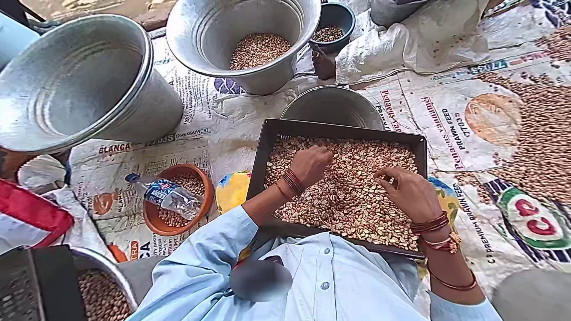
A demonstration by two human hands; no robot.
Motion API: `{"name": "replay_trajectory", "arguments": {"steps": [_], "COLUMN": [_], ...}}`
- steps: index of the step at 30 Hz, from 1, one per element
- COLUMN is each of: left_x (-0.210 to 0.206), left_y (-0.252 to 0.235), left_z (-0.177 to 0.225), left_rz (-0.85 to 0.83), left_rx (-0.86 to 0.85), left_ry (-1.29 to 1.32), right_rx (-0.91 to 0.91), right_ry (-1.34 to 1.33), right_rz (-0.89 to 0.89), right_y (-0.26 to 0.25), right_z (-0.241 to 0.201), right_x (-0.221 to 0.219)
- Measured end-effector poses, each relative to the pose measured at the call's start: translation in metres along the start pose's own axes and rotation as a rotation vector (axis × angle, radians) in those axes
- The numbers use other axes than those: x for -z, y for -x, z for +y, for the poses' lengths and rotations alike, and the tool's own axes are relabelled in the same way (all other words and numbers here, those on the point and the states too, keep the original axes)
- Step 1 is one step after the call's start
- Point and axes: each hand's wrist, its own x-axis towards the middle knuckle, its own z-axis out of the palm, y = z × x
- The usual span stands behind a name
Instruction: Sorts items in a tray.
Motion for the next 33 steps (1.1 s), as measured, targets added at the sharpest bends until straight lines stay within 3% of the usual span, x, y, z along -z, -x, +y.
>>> {"name": "replay_trajectory", "arguments": {"steps": [2, 4, 6, 9, 11, 14, 18, 22, 26, 33], "left_x": [0.015, 0.023, 0.011, -0.02, -0.029, -0.025, 0.0, 0.033, 0.047, 0.007], "left_y": [-0.008, -0.017, -0.02, -0.02, -0.021, -0.02, 0.007, 0.043, 0.063, 0.04], "left_z": [-0.008, -0.01, 0.002, 0.023, 0.028, 0.005, -0.031, -0.027, -0.004, 0.014], "left_rz": [0.332, 0.416, 0.299, -0.029, -0.212, -0.255, -0.306, -0.528, -0.498, -0.035], "left_rx": [0.05, 0.07, -0.039, -0.302, -0.35, -0.182, 0.115, 0.383, 0.468, 0.164], "left_ry": [-0.002, 0.006, 0.053, 0.082, 0.038, -0.052, -0.14, -0.111, -0.056, 0.094], "right_rx": [-0.011, -0.066, -0.138, -0.205, -0.233, -0.137, 0.143, 0.393, 0.348, 0.116], "right_ry": [-0.006, -0.004, 0.024, 0.118, 0.184, 0.27, 0.27, -0.05, -0.105, 0.083], "right_rz": [-0.01, -0.028, -0.047, -0.049, -0.098, -0.201, -0.448, -0.583, -0.337, 0.006], "right_y": [-0.005, -0.014, -0.026, -0.047, -0.059, -0.058, -0.02, 0.01, 0.008, -0.002], "right_z": [0.003, 0.005, 0.004, -0.003, -0.017, -0.056, -0.111, -0.116, -0.084, -0.03], "right_x": [0.006, 0.013, 0.018, 0.011, -0.003, -0.036, -0.075, -0.083, -0.058, -0.006]}}
